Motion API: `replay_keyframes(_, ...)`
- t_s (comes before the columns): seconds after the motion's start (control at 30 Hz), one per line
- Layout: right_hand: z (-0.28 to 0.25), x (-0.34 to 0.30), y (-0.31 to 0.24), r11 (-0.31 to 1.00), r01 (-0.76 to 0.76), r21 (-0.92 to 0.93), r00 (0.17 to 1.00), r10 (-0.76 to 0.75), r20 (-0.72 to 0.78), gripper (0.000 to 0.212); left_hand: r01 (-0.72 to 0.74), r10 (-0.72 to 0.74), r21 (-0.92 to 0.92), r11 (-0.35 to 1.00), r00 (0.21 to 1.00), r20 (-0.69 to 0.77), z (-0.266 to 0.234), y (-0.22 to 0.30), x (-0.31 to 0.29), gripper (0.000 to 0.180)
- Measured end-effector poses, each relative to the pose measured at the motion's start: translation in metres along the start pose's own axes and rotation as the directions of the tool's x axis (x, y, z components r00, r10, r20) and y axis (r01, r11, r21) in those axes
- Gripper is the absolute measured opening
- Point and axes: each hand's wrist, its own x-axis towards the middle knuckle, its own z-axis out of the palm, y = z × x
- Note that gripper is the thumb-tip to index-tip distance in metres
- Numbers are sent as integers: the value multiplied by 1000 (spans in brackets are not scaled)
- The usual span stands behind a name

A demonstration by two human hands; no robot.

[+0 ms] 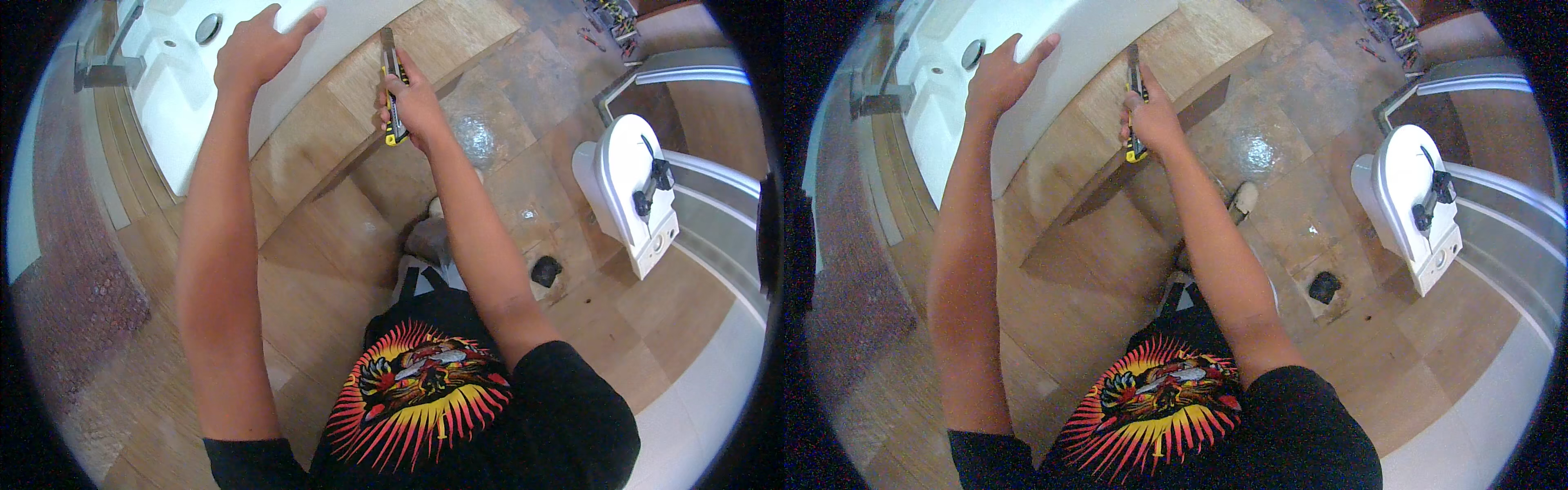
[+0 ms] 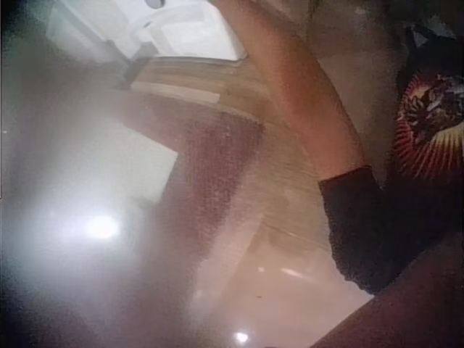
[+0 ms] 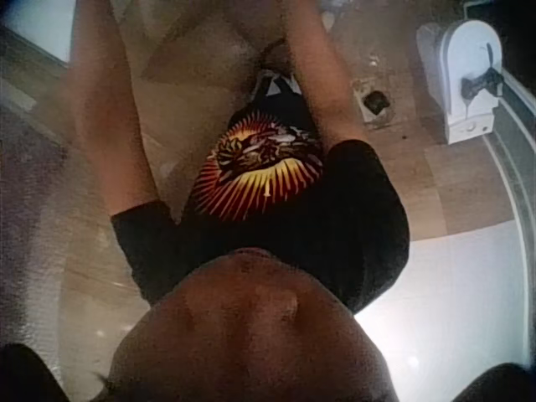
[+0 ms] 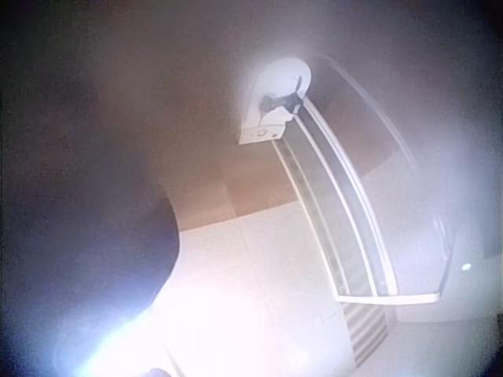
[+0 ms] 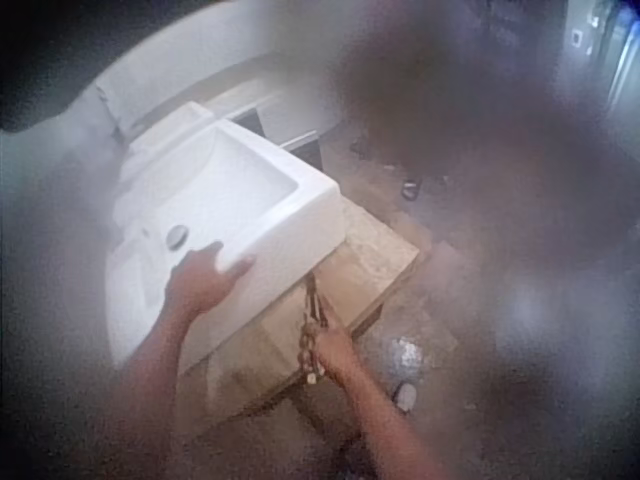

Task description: The person uses a utility knife to cut a piece of cardboard on the floor, using a white sink as a guide. They repeatedly score and trim the cardboard along the sink's edge to achieve a custom fit.

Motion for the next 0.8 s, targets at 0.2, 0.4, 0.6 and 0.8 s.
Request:
replay_keyframes(0.2, 11, 7, 11, 996, 20, -91, 997, -27, -78, 58, 22, -22, 16, 1000, 998, 51, -8, 10, 1, 106)
replay_keyframes(0.4, 23, 2, 5, 945, 2, -327, 995, -34, -93, 57, -26, 26, 10, 1000, 1000, -15, 0, 0, 6, 106)
replay_keyframes(0.6, 38, 2, 19, 856, 44, -516, 999, -44, 12, 57, -37, 38, -47, 998, 999, 21, -1, 0, 5, 106)
replay_keyframes(0.8, 41, 3, 21, 902, 36, -430, 999, -31, 19, 57, -59, 59, -52, 997, 998, -8, -2, -2, 4, 105)
